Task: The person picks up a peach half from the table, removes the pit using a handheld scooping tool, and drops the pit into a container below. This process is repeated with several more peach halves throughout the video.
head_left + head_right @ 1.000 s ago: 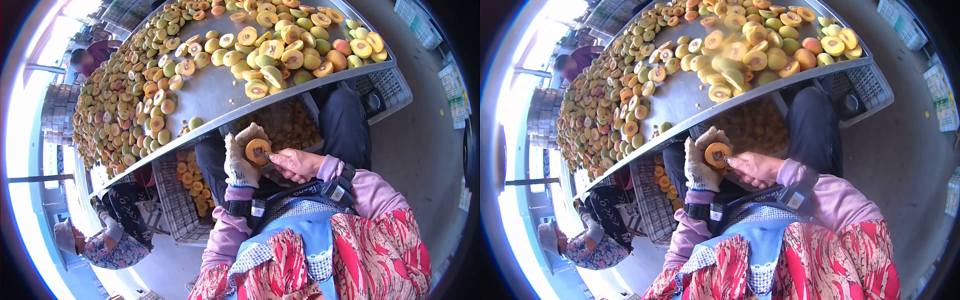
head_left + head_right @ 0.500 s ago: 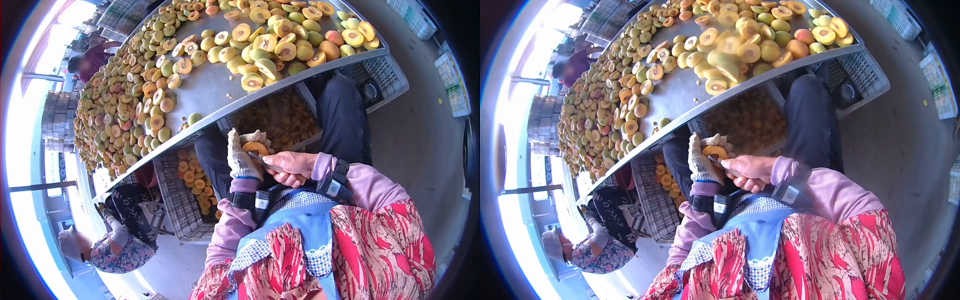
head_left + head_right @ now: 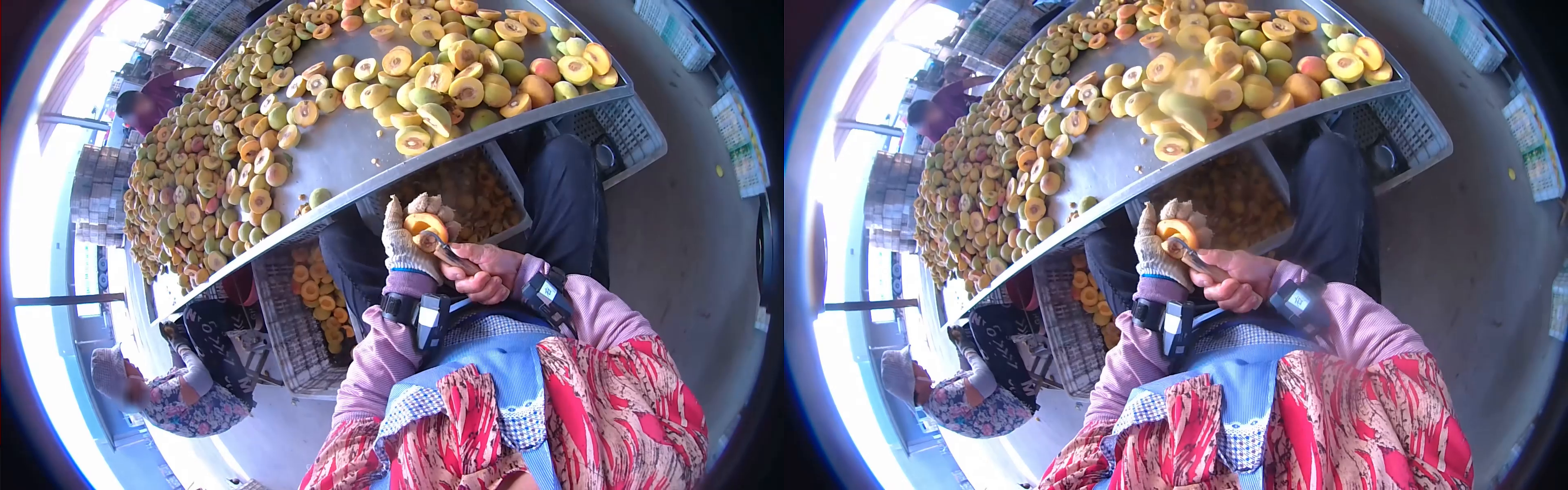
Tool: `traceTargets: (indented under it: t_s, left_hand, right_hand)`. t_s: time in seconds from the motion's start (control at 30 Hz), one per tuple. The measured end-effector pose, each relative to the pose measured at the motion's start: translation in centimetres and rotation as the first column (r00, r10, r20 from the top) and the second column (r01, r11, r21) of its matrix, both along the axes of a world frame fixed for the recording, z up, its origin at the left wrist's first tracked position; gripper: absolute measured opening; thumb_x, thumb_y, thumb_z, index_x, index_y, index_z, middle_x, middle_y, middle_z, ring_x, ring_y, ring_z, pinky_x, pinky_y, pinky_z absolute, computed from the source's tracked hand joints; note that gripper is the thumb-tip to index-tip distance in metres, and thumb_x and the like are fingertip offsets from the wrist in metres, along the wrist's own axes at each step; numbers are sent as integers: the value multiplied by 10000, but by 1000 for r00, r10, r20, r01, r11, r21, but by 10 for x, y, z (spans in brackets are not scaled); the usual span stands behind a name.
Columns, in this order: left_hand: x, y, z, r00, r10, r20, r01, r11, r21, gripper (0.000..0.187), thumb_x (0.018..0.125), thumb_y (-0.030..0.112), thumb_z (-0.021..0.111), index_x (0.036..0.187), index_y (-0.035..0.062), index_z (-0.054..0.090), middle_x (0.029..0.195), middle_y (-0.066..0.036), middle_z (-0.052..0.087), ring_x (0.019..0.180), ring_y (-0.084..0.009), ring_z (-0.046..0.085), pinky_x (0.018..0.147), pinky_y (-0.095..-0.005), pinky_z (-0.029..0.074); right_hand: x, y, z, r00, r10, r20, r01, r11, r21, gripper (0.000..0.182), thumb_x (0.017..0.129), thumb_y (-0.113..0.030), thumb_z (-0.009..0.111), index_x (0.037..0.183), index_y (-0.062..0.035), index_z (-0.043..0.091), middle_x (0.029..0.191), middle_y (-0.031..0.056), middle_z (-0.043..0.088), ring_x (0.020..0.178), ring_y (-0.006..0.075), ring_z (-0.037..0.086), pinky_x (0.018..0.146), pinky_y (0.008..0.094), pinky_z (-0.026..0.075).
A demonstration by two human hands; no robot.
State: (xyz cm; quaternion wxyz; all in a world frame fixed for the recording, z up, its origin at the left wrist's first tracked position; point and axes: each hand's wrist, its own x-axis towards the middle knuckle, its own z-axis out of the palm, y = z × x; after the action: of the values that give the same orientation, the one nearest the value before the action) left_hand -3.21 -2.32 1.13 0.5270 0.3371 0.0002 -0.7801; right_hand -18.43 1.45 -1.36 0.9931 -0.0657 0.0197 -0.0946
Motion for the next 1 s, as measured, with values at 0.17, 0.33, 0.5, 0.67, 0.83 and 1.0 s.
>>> traceTargets:
  t_s: [0.17, 0.33, 0.5, 0.67, 0.83, 1.0]
  left_hand:
    - [49, -12, 17, 678, 465, 570, -270, 878, -395, 402, 898, 389, 474, 1028, 22, 571, 916, -140, 635, 732, -262, 602, 673, -404, 510]
    - [144, -24, 41, -832, 275, 483, 141, 945, -294, 396, 828, 211, 607, 1166, 16, 540, 1073, -211, 585, 970, -325, 573, 880, -385, 435]
    - [53, -79, 45, -500, 442, 745, 484, 856, -183, 449, 798, 217, 638, 1194, 51, 506, 1198, -190, 532, 1087, -339, 527, 925, -385, 416]
    - [-19, -126, 35, -520, 17, 854, 458, 849, 263, 545, 772, 285, 659, 1263, 185, 448, 1119, -169, 586, 991, -340, 587, 860, -430, 446]
    - [-9, -124, 44, -268, 92, 959, 492, 869, 54, 449, 751, 204, 673, 1173, 132, 538, 980, -140, 637, 879, -261, 623, 782, -367, 482]
    - [16, -71, 33, 359, 242, 901, 404, 830, -384, 348, 739, 32, 657, 1069, -42, 580, 883, -96, 632, 780, -141, 591, 739, -256, 488]
  right_hand:
    - [-7, -4, 6, 969, -236, -78, 242, 968, 71, 424, 923, -497, 388, 864, -81, 446, 524, 2, 419, 327, 89, 355, 276, 242, 300]
    - [3, -2, -95, 263, -763, -591, -682, 287, -673, 407, 910, -216, 396, 1244, 17, 388, 1145, 293, 523, 1042, 404, 541, 883, 434, 448]
    - [11, -14, -68, 75, -604, -793, -744, 496, -448, 474, 869, -147, 439, 1321, -47, 336, 1228, 253, 487, 1141, 388, 477, 942, 429, 400]
    - [12, -18, -45, 114, -910, -398, -381, 330, -864, 277, 907, -253, 463, 1079, -36, 486, 937, 232, 595, 870, 403, 576, 721, 463, 444]
    - [2, -34, 12, 159, -882, -445, 269, 472, -840, 234, 938, -263, 471, 984, -34, 474, 700, 48, 507, 594, 143, 512, 557, 285, 420]
    - [6, -40, 54, 266, -906, -330, 365, 411, -836, 183, 963, -245, 426, 987, -65, 451, 665, -31, 413, 556, 57, 415, 507, 228, 368]
